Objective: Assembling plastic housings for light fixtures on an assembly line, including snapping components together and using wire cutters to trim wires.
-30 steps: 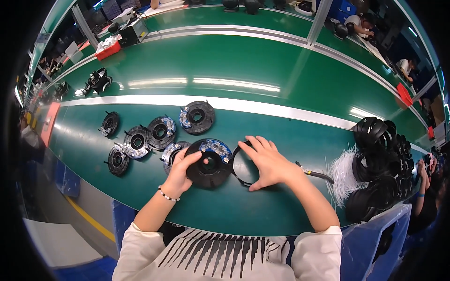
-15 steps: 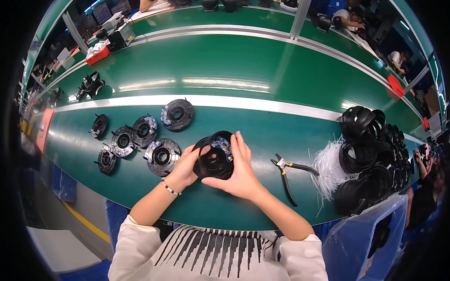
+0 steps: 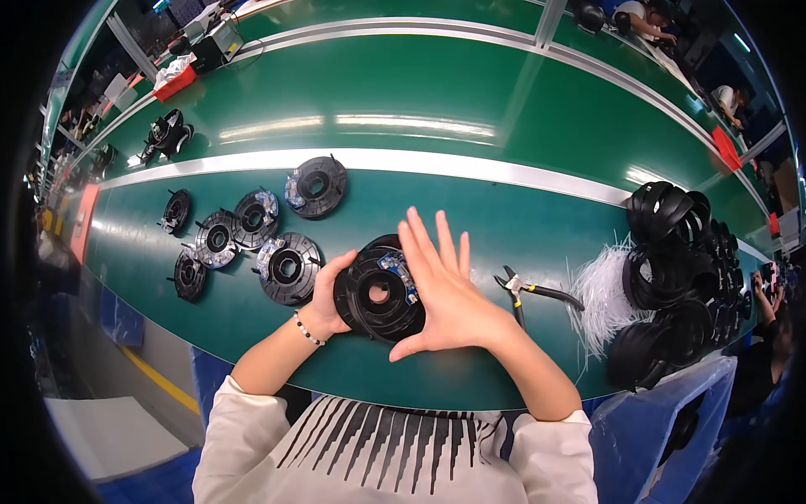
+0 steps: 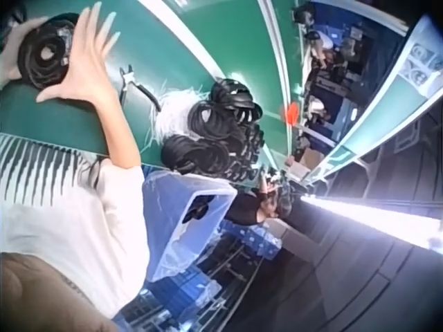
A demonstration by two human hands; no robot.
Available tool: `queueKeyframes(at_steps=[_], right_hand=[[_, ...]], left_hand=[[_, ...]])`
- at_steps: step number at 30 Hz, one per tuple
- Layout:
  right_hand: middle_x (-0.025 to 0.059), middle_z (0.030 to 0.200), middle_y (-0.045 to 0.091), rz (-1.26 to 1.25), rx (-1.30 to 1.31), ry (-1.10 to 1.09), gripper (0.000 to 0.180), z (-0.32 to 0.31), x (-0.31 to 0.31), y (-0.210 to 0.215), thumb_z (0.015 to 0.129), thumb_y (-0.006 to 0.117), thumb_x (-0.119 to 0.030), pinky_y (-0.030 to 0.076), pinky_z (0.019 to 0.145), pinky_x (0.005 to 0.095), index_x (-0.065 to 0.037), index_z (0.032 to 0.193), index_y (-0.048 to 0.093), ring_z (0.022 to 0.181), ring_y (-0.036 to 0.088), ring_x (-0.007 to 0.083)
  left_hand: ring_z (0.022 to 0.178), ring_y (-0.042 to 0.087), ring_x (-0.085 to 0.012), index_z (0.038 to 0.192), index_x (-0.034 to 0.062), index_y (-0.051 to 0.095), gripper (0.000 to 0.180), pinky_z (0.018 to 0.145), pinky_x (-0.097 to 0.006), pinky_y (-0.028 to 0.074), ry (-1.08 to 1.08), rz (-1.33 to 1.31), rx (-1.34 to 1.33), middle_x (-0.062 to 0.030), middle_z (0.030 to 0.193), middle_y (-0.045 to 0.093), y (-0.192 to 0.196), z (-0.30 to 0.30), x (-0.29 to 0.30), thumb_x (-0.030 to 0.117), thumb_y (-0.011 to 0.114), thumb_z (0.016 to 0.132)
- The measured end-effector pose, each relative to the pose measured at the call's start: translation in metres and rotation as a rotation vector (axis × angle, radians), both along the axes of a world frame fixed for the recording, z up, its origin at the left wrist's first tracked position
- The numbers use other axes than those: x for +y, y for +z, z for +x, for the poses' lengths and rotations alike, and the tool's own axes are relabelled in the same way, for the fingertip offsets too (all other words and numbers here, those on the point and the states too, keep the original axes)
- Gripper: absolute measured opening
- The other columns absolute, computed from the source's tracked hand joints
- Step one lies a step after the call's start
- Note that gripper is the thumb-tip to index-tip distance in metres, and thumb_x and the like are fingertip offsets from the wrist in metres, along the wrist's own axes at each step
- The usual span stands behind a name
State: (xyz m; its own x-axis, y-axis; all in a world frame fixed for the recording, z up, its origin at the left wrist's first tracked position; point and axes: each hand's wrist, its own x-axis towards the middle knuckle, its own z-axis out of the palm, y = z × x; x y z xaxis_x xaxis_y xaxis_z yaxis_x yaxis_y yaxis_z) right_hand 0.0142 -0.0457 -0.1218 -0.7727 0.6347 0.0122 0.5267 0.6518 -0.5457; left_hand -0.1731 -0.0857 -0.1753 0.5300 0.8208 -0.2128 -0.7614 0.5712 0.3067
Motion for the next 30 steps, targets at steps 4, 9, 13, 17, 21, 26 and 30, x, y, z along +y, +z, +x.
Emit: queueKeyframes(at_steps=[4, 9, 13, 17, 21, 26, 30], right_hand=[[0.0227, 0.136, 0.011, -0.119, 0.305, 0.115, 0.125, -0.009, 0.010, -0.014, 0.043, 0.080, -0.042, 0.018, 0.100, 0.0475, 0.001, 0.133, 0.004, 0.125, 0.012, 0.0421], [0.0249, 0.134, 0.015, -0.268, 0.353, 0.041, 0.122, -0.009, 0.009, -0.008, 0.046, 0.079, -0.041, 0.022, 0.100, 0.0421, 0.005, 0.132, 0.006, 0.123, 0.019, 0.0388], [0.0277, 0.135, 0.008, -0.035, 0.314, 0.025, 0.116, -0.020, -0.008, -0.021, 0.052, 0.075, -0.044, 0.020, 0.099, 0.0469, 0.006, 0.131, 0.007, 0.123, 0.016, 0.0423], [0.0276, 0.134, 0.009, -0.023, 0.344, -0.031, 0.115, -0.026, -0.013, -0.021, 0.051, 0.075, -0.046, 0.022, 0.096, 0.0491, 0.006, 0.131, 0.010, 0.122, 0.017, 0.0427], [0.0260, 0.134, 0.013, 0.085, 0.202, -0.104, 0.116, -0.037, -0.018, -0.027, 0.050, 0.074, -0.051, 0.020, 0.096, 0.0516, 0.004, 0.131, 0.011, 0.121, 0.018, 0.0435], [0.0261, 0.133, 0.015, 0.051, 0.258, -0.190, 0.118, -0.039, -0.019, -0.028, 0.049, 0.074, -0.052, 0.020, 0.097, 0.0496, 0.005, 0.131, 0.011, 0.121, 0.019, 0.0427], [0.0242, 0.130, 0.021, 0.060, 0.207, -0.265, 0.116, -0.045, -0.021, -0.033, 0.047, 0.074, -0.053, 0.027, 0.092, 0.0503, 0.008, 0.127, 0.015, 0.118, 0.023, 0.0396]], left_hand=[[0.096, 0.054, -0.0250, 0.114, 0.0031, 0.046, 0.047, 0.084, -0.040, 0.045, 0.025, -0.028, -0.013, -0.0138, 0.107, 0.054, -0.002, -0.001, 0.004, 0.039, 0.033, 0.086], [0.096, 0.054, -0.0250, 0.112, 0.0052, 0.048, 0.047, 0.085, -0.040, 0.044, 0.056, 0.012, -0.032, -0.0124, 0.107, 0.054, 0.005, 0.003, 0.002, 0.041, 0.031, 0.087], [0.101, 0.051, -0.0270, 0.118, 0.0095, 0.043, 0.052, 0.077, -0.053, 0.044, 0.081, -0.122, 0.116, -0.0100, 0.113, 0.050, 0.006, 0.004, 0.001, 0.048, 0.032, 0.085], [0.101, 0.051, -0.0251, 0.115, 0.0102, 0.047, 0.052, 0.083, -0.046, 0.042, 0.131, -0.147, 0.111, -0.0087, 0.111, 0.052, 0.005, 0.010, 0.001, 0.049, 0.033, 0.084], [0.098, 0.052, -0.0233, 0.111, 0.0108, 0.051, 0.053, 0.087, -0.039, 0.041, 0.166, -0.186, 0.096, -0.0083, 0.107, 0.055, 0.004, 0.009, -0.003, 0.052, 0.033, 0.083], [0.105, 0.049, -0.0244, 0.120, 0.0059, 0.042, 0.078, 0.090, -0.039, 0.040, 0.185, -0.091, 0.074, -0.0120, 0.118, 0.048, 0.006, 0.008, -0.003, 0.068, 0.028, 0.076], [0.105, 0.048, -0.0231, 0.121, 0.0050, 0.041, 0.072, 0.090, -0.037, 0.040, 0.257, -0.014, 0.197, -0.0118, 0.116, 0.048, 0.000, 0.010, -0.004, 0.063, 0.031, 0.079]])
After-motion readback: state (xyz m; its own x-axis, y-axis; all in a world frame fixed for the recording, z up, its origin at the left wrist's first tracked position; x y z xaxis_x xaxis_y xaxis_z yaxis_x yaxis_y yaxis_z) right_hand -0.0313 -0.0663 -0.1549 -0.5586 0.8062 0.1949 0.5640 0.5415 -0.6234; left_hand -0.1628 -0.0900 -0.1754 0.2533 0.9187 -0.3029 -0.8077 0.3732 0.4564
